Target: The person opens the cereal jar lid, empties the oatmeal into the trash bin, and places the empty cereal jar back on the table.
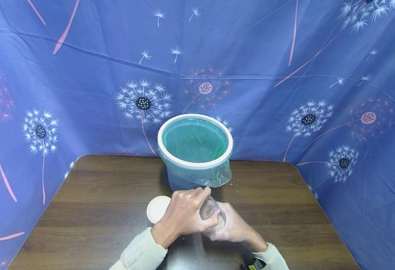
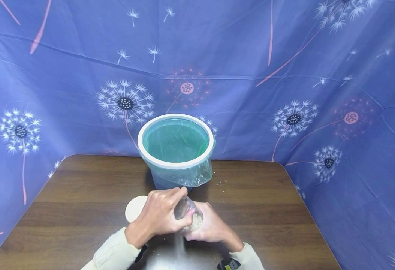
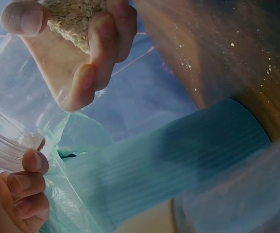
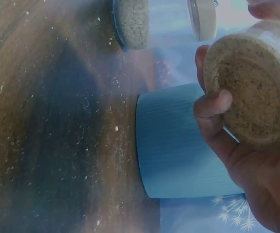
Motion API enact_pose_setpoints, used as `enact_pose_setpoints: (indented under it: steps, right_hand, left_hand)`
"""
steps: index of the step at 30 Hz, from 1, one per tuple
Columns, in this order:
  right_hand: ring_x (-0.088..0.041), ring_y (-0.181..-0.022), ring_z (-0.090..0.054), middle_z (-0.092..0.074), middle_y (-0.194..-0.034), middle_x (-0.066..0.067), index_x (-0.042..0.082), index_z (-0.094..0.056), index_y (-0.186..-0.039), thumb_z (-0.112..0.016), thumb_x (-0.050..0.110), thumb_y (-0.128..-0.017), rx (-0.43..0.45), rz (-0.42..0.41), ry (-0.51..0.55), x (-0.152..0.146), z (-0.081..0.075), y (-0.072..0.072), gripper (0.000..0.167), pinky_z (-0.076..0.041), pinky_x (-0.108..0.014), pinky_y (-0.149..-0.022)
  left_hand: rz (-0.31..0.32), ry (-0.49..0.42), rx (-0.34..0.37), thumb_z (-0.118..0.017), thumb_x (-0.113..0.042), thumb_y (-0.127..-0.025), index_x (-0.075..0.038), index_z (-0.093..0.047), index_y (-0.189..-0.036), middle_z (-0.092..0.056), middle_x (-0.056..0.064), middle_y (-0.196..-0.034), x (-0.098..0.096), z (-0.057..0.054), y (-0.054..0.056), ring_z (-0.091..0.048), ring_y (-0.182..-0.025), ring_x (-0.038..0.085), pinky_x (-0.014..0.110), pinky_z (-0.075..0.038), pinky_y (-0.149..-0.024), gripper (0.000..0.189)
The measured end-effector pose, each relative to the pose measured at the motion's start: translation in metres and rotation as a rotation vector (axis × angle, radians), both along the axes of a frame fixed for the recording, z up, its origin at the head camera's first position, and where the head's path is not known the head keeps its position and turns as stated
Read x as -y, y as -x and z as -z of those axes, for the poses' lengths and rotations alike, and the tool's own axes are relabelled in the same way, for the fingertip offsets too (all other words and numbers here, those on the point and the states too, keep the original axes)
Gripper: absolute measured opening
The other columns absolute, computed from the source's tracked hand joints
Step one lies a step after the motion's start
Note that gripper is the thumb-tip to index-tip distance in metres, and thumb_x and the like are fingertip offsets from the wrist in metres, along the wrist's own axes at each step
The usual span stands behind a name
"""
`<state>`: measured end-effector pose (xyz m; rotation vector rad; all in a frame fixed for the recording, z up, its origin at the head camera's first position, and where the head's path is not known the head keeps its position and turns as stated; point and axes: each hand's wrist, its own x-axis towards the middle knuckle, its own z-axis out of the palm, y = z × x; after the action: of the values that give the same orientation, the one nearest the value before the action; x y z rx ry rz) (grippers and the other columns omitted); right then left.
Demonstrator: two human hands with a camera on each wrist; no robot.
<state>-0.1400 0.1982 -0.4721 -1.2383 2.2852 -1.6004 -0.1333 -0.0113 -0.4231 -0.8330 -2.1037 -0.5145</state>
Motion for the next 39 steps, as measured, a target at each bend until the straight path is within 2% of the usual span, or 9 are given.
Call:
enact_pose_setpoints:
  steps: [3, 8, 15, 19, 26, 33, 39]
  right_hand:
    - [-0.013, -0.093, -0.074, -0.077, -0.108, -0.003, 0.013, -0.068, -0.124, -0.091, 0.006, -0.071, -0.012, 0.035, -0.003, 0.0011, -0.0006, -0.001, 0.059, -0.063, -0.035, -0.081]
    - [-0.012, -0.094, -0.074, -0.077, -0.108, -0.002, 0.011, -0.068, -0.124, -0.092, 0.008, -0.068, -0.082, 0.109, -0.024, 0.0036, -0.0039, -0.0013, 0.061, -0.062, -0.034, -0.082]
    - [-0.01, -0.093, -0.073, -0.077, -0.106, -0.002, 0.01, -0.069, -0.124, -0.093, 0.01, -0.068, -0.121, 0.121, -0.02, 0.0055, -0.0067, -0.0013, 0.061, -0.062, -0.033, -0.081]
    - [-0.01, -0.092, -0.074, -0.077, -0.106, -0.003, 0.009, -0.069, -0.124, -0.093, 0.009, -0.067, -0.119, 0.127, -0.016, 0.005, -0.0049, -0.0007, 0.062, -0.062, -0.033, -0.08]
    - [-0.011, -0.091, -0.074, -0.078, -0.105, -0.001, 0.011, -0.07, -0.123, -0.092, 0.008, -0.068, -0.088, 0.156, -0.018, 0.0049, -0.0042, -0.0039, 0.059, -0.062, -0.032, -0.079]
    - [-0.009, -0.093, -0.073, -0.078, -0.106, 0.004, 0.016, -0.07, -0.124, -0.091, 0.011, -0.066, -0.145, 0.256, -0.072, 0.0071, -0.0056, -0.0014, 0.062, -0.061, -0.031, -0.082]
    - [-0.007, -0.088, -0.072, -0.077, -0.101, 0.004, 0.017, -0.071, -0.121, -0.091, 0.014, -0.067, -0.132, 0.241, -0.085, 0.0089, -0.006, -0.0013, 0.058, -0.061, -0.03, -0.077]
  left_hand:
    - [-0.001, -0.003, 0.007, -0.071, -0.052, -0.078, -0.017, -0.057, -0.084, -0.047, -0.008, -0.063, 0.0, -0.0005, 0.0001, -0.047, -0.048, 0.011, 0.028, -0.037, -0.041, 0.038]
    - [-0.026, -0.01, 0.032, -0.073, -0.052, -0.077, -0.016, -0.056, -0.084, -0.049, -0.007, -0.064, -0.0007, -0.0012, -0.0002, -0.049, -0.048, 0.011, 0.028, -0.038, -0.041, 0.04]
    - [-0.05, -0.01, 0.038, -0.072, -0.052, -0.078, -0.017, -0.055, -0.083, -0.049, -0.008, -0.064, -0.002, -0.0013, -0.0002, -0.05, -0.048, 0.011, 0.029, -0.039, -0.041, 0.039]
    - [-0.061, -0.006, 0.045, -0.071, -0.052, -0.08, -0.018, -0.055, -0.083, -0.049, -0.008, -0.064, -0.0025, -0.0011, -0.0001, -0.05, -0.048, 0.011, 0.029, -0.038, -0.041, 0.038]
    - [-0.071, -0.021, 0.064, -0.077, -0.055, -0.075, -0.017, -0.057, -0.085, -0.05, -0.007, -0.064, -0.0039, 0.0013, -0.0013, -0.051, -0.047, 0.012, 0.028, -0.037, -0.04, 0.044]
    - [-0.169, -0.048, 0.097, -0.071, -0.05, -0.081, -0.015, -0.059, -0.085, -0.05, -0.004, -0.058, -0.0084, 0.003, -0.0003, -0.048, -0.041, 0.017, 0.03, -0.03, -0.037, 0.038]
    - [-0.192, -0.043, 0.112, -0.068, -0.052, -0.082, -0.015, -0.06, -0.087, -0.051, -0.004, -0.058, -0.0065, 0.0049, -0.0021, -0.048, -0.041, 0.017, 0.03, -0.03, -0.037, 0.039]
